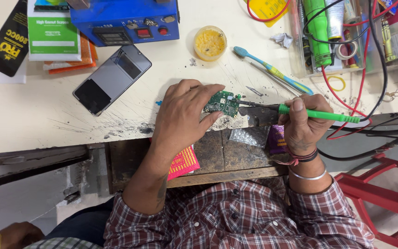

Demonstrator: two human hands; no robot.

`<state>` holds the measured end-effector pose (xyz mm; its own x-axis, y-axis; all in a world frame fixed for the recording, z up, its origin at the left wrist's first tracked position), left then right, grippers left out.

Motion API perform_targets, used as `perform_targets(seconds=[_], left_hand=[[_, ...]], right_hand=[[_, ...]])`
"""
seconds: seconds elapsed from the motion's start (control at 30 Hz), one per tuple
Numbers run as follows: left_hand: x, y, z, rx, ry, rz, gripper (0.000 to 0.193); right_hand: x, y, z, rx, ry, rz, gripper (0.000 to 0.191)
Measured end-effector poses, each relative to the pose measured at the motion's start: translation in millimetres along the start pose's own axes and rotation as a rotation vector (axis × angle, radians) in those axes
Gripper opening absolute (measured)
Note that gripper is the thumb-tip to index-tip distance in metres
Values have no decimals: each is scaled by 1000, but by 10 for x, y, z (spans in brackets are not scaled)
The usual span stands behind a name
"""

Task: The person holds a green phone motherboard on the workbench with one hand and uses a soldering iron with the other to solder components on the board, occasionally repositioning the board and using tweezers on small parts.

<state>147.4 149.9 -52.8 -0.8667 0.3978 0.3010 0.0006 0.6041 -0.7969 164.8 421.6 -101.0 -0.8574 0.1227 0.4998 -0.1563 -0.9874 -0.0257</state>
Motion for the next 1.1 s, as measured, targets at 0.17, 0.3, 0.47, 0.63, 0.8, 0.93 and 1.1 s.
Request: perform_targets(seconds=[0.17,0.3,0.47,0.63,0.8,0.93,1.1], left_hand=[[16,-20,-10,-3,-3,21,57],[35,-12,-19,-8,10,7,57],[18,3,1,13,6,-6,57],[14,11,20,5,-7,10,57],[20,2,18,8,1,4,57],[26,7,11,0,-3,6,57],[30,4,11,0,-5,5,56]], right_hand=[[-2,-8,-24,23,39,1,28],[26,-13,1,-15,-6,10,28],[52,7,-3,2,9,38,29],[44,8,-31,19,47,-3,29],[34,11,-39,19,52,-9,30],[40,8,-36,12,32,-20,30],[48,0,-43,15,28,-2,30]])
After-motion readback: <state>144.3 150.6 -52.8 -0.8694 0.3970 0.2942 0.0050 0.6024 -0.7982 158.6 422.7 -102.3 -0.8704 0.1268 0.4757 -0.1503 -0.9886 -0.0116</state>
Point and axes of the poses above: each hand's wrist, its own x-axis towards the middle knuckle, its own y-axis out of the palm, z = x × y, the point moved 6 cm from there along x, towards the middle knuckle, and after that the axes turned 2 degrees about z, right-handed, at the moved point
